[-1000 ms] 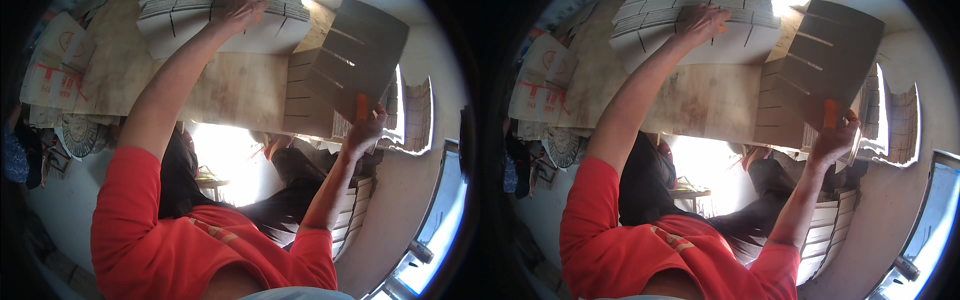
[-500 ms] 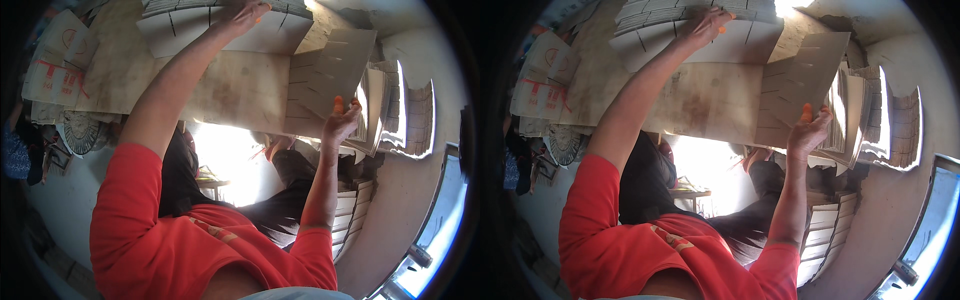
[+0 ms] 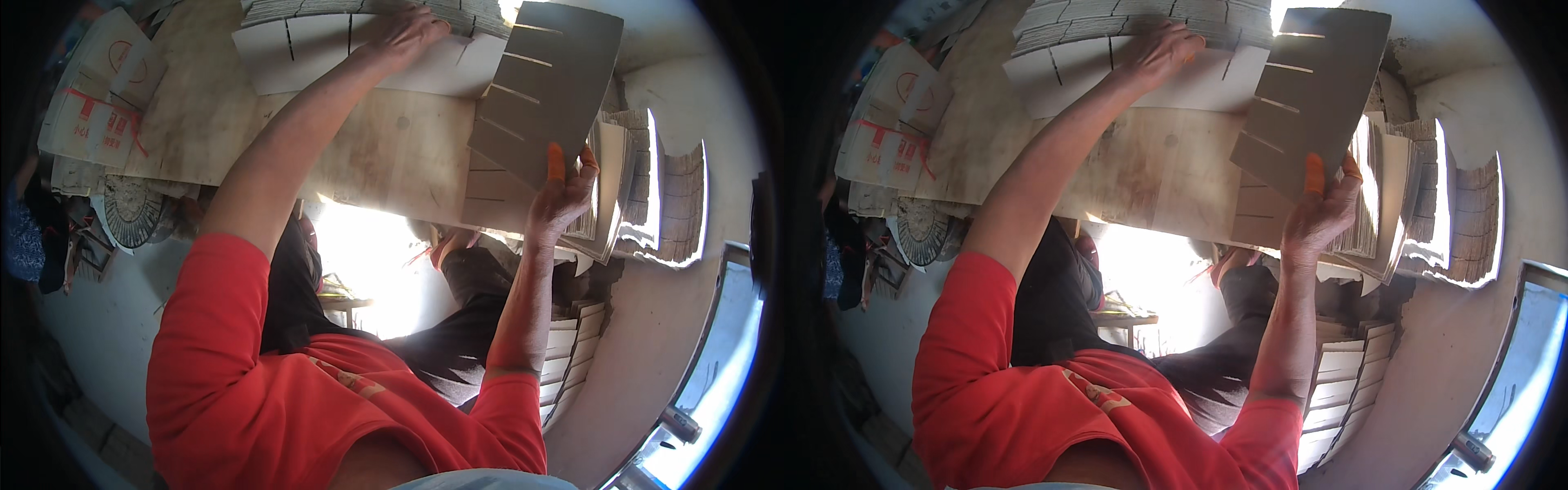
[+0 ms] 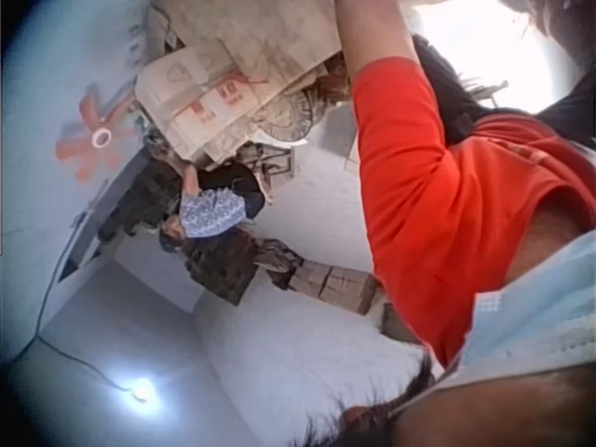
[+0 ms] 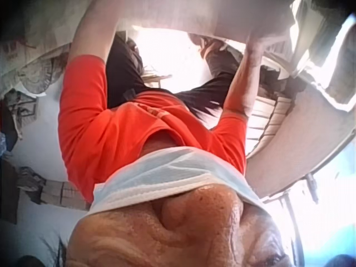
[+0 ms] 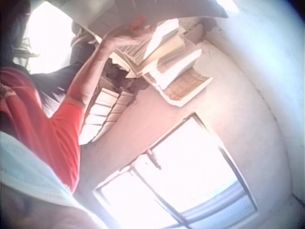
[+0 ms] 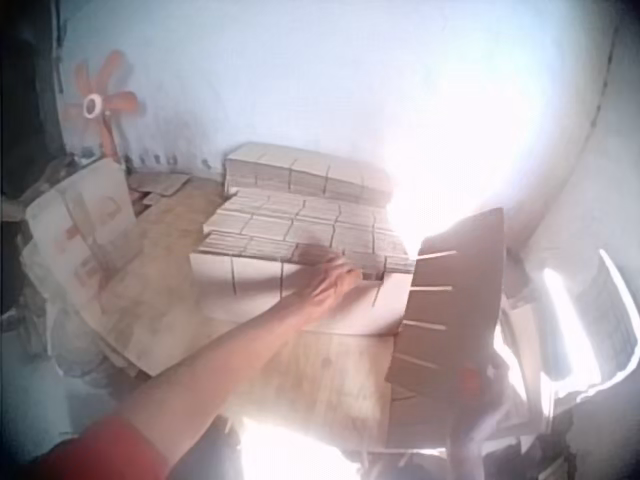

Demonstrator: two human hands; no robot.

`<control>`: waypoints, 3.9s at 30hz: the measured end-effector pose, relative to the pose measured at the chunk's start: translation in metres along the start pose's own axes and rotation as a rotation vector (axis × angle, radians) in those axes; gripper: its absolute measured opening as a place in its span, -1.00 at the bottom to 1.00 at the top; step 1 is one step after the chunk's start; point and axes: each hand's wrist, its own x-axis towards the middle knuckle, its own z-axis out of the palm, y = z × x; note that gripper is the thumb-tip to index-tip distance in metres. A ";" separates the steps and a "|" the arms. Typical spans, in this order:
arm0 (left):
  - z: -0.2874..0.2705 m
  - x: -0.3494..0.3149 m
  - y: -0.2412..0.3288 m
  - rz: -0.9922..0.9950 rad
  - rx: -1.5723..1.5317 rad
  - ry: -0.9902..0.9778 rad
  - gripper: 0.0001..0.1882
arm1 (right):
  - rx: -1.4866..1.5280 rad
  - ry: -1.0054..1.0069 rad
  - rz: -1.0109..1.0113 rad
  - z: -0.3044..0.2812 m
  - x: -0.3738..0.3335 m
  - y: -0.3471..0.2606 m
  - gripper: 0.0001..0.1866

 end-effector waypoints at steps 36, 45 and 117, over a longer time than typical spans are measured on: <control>-0.010 -0.041 0.058 0.054 -0.069 -0.105 -0.87 | -0.136 0.001 -0.375 0.008 -0.001 -0.010 -0.56; -0.021 -0.051 0.078 0.052 -0.069 -0.087 -0.92 | -0.191 -0.062 -0.354 0.010 -0.010 -0.017 -0.54; -0.102 -0.037 0.074 -0.011 -0.686 -0.382 -0.76 | -0.370 -0.370 -0.185 0.043 -0.046 0.016 -0.36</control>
